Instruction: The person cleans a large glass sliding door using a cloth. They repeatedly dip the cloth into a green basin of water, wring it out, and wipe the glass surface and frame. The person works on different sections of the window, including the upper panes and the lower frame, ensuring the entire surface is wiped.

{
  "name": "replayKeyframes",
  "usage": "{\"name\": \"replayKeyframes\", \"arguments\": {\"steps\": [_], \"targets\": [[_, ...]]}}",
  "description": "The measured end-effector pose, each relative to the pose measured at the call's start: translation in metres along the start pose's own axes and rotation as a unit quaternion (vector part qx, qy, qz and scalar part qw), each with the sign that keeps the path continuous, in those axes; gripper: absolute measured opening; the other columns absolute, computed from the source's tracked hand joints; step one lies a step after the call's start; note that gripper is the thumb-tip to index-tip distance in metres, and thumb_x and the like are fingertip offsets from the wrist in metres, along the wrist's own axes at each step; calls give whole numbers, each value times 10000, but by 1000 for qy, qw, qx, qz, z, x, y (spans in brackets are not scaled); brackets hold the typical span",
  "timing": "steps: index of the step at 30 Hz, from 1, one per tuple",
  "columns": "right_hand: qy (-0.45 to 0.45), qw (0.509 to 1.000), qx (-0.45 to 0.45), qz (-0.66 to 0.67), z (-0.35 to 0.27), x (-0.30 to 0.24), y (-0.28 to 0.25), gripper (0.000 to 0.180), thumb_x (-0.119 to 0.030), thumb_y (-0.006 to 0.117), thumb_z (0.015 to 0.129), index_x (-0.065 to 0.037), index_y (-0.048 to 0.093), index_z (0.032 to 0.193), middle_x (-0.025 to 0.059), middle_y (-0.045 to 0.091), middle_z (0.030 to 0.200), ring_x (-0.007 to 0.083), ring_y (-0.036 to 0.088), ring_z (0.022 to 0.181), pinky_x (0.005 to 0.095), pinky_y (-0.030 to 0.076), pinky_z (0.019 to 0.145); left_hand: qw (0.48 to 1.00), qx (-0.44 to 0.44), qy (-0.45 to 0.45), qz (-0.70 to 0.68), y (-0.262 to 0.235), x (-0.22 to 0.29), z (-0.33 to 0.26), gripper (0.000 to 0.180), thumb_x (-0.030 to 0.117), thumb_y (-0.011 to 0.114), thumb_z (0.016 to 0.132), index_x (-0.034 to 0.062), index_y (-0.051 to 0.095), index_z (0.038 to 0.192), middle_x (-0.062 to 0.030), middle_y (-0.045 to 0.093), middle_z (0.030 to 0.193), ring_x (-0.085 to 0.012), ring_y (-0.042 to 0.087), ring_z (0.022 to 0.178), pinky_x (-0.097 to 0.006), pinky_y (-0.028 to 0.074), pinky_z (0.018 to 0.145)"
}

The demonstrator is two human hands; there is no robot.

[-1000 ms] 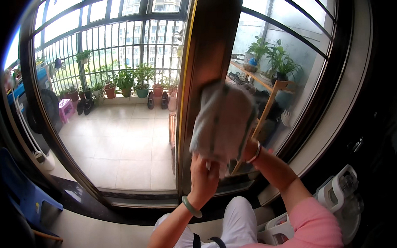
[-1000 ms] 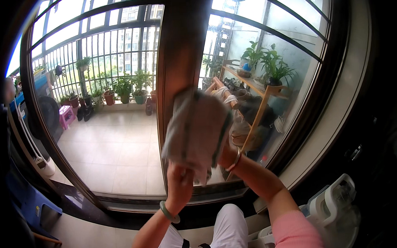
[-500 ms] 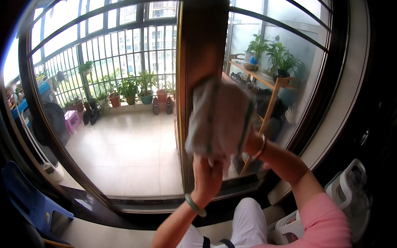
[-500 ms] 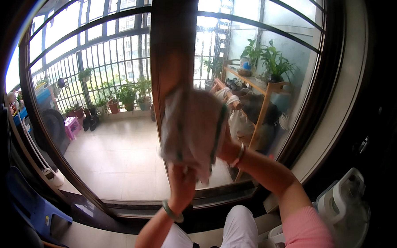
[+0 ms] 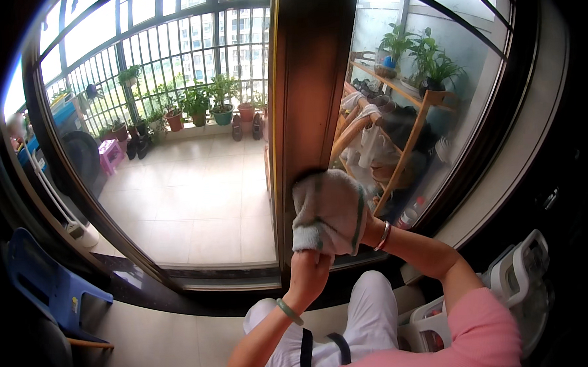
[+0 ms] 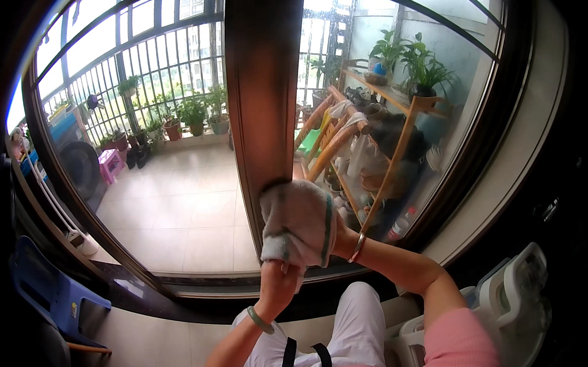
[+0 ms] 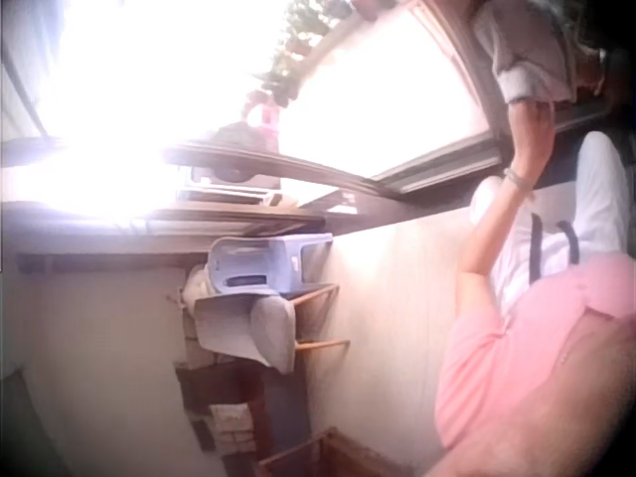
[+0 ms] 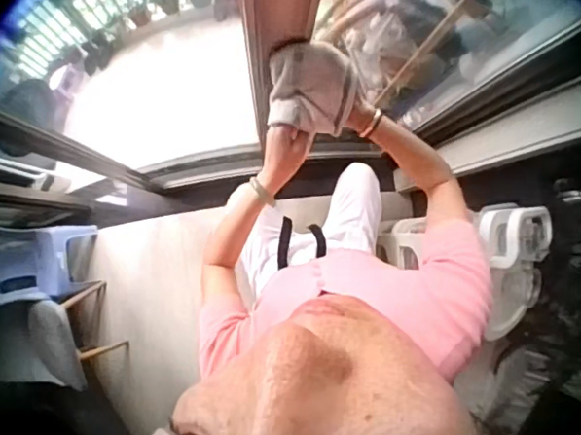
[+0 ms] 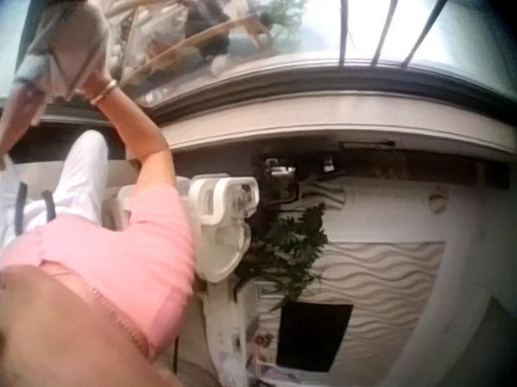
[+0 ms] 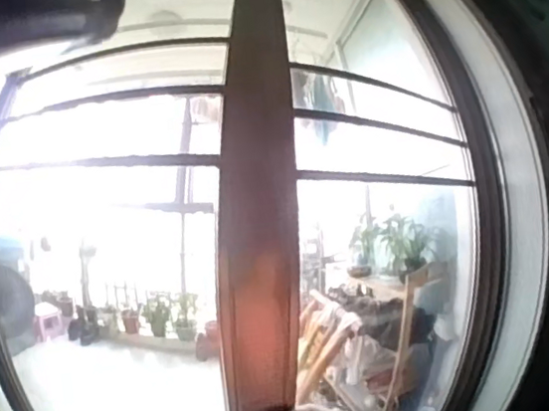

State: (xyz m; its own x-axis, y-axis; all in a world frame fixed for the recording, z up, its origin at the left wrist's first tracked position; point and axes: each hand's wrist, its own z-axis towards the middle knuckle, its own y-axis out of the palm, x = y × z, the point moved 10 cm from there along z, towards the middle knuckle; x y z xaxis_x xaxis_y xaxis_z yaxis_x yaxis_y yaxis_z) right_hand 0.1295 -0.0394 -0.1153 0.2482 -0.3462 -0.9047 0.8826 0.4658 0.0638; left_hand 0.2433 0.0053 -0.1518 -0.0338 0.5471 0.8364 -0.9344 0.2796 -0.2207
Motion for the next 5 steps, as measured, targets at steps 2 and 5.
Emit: {"name": "replayKeyframes", "arguments": {"steps": [2,5], "targets": [[20,988,-6,152,-9,13,-1,765,-614,415,910,-125,264,1479,101,293,1518,271,301,1388,433,217,1164,996,16,82,44,1,13,-9,349,-14,578,807,-10,513,1149,-206,555,1090,-353,544,1060,-366,430,899],[11,963,-19,270,3,11,2,770,-632,378,917,-128,248,1486,105,281,1524,272,290,1395,455,222,1160,992,37,118,36,-18,34,8,347,-9,569,839,10,520,1182,-213,551,1086,-384,533,1031,-384,423,886]]}}
